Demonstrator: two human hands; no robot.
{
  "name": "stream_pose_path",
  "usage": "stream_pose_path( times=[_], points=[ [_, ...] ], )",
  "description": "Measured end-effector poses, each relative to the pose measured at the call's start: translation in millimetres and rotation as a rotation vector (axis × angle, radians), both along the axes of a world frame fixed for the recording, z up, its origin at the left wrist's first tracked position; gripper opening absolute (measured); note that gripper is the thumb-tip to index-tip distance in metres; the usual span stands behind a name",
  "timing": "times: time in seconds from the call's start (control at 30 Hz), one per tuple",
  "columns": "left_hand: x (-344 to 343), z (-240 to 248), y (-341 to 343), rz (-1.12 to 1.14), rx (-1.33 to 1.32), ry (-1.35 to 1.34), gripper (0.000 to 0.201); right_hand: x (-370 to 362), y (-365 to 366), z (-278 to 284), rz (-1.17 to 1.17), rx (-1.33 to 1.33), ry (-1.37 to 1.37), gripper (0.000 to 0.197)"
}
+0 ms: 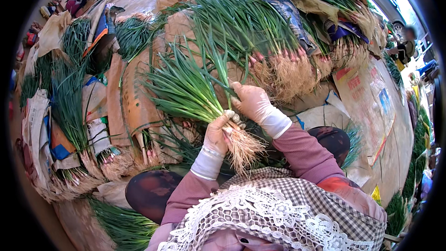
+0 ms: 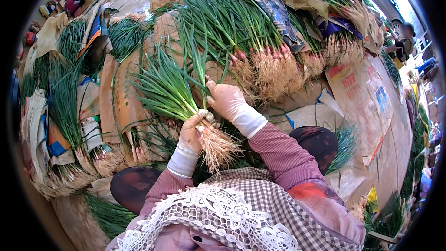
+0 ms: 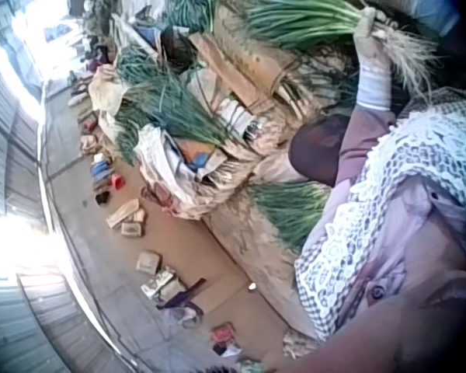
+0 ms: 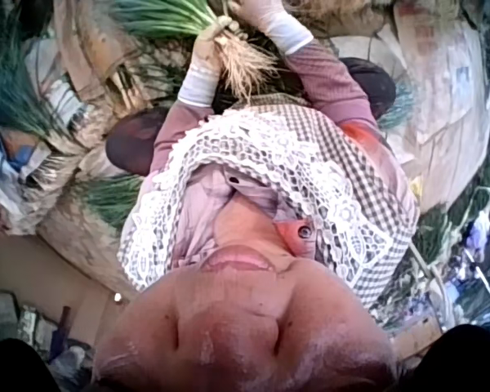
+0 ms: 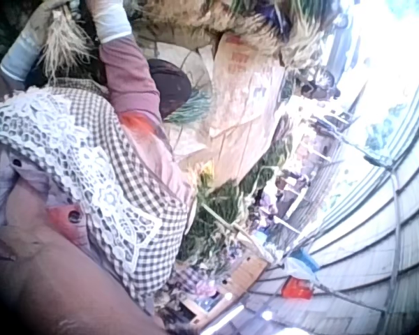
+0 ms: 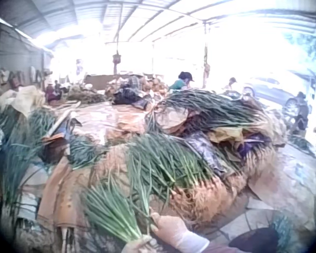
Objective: The person sorts through green onions, peeling away the outer skins and roots by hand before placing them into bundles on top of cardboard and bags.
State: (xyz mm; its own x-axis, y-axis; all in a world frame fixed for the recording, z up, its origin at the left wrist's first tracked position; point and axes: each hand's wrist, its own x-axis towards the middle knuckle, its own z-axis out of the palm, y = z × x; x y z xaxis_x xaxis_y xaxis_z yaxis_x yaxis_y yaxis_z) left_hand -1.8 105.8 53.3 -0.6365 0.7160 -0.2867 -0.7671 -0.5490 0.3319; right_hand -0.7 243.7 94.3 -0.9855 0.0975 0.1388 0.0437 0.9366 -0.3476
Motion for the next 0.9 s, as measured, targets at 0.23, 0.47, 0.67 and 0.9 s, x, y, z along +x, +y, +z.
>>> stream_pose_path(
  times=[0.23,0.47,0.67,0.9],
  points=[
    [8.7,30.8,-6.0,0.096,0.043,0.105,0.010,-13.8,23.5,-33.6,-0.382,-0.129,-0.052,0.030],
    [-18.0,36.6,-19.8,0.204,0.043,0.009,0.014,12.5,22.9,-82.8,0.567,-0.314,-0.928,0.032],
    [-15.4,-15.2,-5.6,0.023,0.102,0.064,0.038,-68.9,84.2,-10.7,-0.370,0.064,0.108,0.025],
    [-27.9,-0.3,-15.4,0.021,0.337,0.068,0.037,-70.0,123.7,28.2,-0.104,-1.152,0.011,0.025]
  ],
)
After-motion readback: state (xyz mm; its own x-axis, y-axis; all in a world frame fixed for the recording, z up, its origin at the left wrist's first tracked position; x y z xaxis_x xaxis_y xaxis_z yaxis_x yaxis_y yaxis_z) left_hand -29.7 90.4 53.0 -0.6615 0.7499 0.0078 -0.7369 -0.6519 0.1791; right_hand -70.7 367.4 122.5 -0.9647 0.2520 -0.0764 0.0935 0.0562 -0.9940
